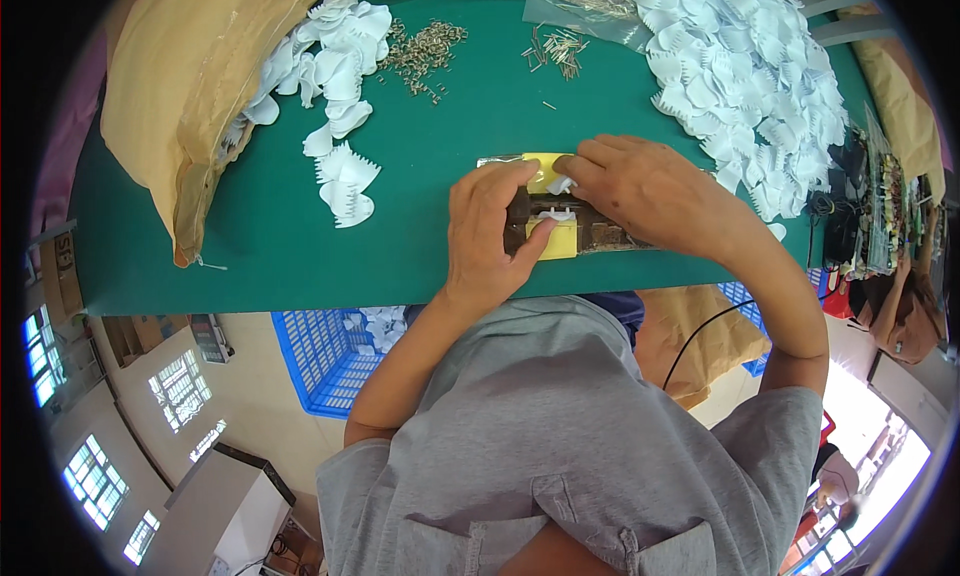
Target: The person assembles small white plastic components with metal clips using a hand-operated press, creating assembled components.
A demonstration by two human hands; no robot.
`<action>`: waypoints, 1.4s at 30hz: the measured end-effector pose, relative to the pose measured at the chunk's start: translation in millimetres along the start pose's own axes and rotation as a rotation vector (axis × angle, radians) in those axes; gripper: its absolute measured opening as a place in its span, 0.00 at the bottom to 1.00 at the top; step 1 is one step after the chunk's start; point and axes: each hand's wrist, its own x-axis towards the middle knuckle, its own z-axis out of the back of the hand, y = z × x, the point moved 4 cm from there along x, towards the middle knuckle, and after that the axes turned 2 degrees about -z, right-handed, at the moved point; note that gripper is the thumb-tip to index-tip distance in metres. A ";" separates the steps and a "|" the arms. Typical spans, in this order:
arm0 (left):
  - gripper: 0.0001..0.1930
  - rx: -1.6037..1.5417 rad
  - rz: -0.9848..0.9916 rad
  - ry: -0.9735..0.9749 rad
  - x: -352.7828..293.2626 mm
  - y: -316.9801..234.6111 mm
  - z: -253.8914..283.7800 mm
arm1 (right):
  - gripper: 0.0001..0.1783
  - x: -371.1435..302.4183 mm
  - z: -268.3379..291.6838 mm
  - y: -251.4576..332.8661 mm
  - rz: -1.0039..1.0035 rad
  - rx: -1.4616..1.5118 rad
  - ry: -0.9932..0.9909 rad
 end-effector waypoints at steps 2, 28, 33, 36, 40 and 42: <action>0.34 -0.025 0.035 0.017 -5.8 2.7 0.0 | 0.13 1.1 2.3 4.5 -0.008 0.038 0.029; 0.40 -0.115 0.064 0.110 -0.9 8.8 -1.6 | 0.12 -27.9 -11.4 24.7 -0.123 0.302 -0.523; 0.40 -0.105 0.007 0.108 2.1 5.8 0.6 | 0.16 -25.3 -24.8 39.6 0.034 -0.059 -0.587; 0.40 -0.114 0.016 0.130 3.6 5.0 1.2 | 0.16 -25.1 -29.9 41.0 0.017 -0.032 -0.664; 0.40 -0.123 0.023 0.145 2.2 7.5 -0.1 | 0.16 -23.9 -29.5 46.4 0.006 -0.060 -0.627; 0.40 -0.105 0.037 0.137 0.0 10.8 -0.7 | 0.17 -24.1 -29.0 44.5 0.002 -0.023 -0.621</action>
